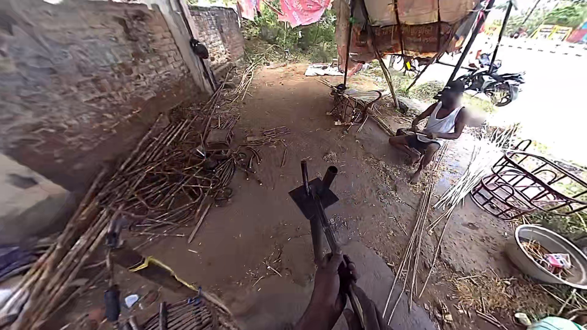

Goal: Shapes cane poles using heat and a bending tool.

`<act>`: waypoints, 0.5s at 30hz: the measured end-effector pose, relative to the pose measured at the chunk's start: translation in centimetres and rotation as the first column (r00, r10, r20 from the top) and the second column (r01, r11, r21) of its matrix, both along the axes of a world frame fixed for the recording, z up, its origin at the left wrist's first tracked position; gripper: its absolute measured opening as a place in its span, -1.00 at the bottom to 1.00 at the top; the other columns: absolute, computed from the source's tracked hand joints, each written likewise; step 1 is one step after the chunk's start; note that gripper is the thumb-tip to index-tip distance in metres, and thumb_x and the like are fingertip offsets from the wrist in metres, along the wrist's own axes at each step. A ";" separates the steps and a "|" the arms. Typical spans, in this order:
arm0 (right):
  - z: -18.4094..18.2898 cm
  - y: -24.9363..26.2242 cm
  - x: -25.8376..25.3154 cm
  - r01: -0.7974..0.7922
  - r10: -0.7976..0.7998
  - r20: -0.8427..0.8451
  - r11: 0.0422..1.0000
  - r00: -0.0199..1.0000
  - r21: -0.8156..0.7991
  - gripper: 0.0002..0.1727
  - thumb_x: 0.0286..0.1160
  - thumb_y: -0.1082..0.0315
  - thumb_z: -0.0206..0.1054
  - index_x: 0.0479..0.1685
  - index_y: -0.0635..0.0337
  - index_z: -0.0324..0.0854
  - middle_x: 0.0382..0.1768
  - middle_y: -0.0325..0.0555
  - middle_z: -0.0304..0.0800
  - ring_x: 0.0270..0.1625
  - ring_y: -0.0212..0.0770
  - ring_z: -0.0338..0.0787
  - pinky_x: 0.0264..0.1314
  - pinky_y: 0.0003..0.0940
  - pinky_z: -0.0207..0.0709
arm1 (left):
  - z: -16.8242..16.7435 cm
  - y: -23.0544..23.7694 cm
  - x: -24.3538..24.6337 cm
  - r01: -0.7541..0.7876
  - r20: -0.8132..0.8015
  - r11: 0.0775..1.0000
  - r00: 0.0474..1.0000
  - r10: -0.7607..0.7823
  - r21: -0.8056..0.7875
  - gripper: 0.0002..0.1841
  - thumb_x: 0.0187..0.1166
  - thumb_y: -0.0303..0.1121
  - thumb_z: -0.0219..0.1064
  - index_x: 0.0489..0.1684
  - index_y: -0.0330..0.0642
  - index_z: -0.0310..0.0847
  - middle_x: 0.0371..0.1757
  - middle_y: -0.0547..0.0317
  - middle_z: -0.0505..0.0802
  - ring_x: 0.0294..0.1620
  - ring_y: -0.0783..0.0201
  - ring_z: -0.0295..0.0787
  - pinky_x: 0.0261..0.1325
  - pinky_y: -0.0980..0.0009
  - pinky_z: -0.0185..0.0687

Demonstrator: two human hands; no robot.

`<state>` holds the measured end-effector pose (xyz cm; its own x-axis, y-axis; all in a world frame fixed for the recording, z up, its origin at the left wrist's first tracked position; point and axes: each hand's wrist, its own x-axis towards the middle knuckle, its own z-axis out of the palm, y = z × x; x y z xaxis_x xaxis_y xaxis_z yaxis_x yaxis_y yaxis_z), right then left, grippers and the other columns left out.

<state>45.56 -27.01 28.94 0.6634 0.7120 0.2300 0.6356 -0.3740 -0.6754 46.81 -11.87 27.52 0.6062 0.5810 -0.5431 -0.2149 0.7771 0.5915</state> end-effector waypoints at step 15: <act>2.9 2.8 32.1 0.448 -0.423 -0.152 0.869 0.893 0.213 -0.34 0.72 -0.22 0.09 -0.54 0.19 0.61 -0.69 -0.17 0.44 -0.65 -0.22 0.44 -0.54 -0.10 0.37 | 5.0 -1.0 24.5 0.426 -0.467 -0.594 0.879 0.093 0.683 -0.83 0.52 -0.26 0.35 -0.44 -0.08 0.74 -0.56 0.16 0.76 -0.56 0.12 0.76 -0.64 0.11 0.57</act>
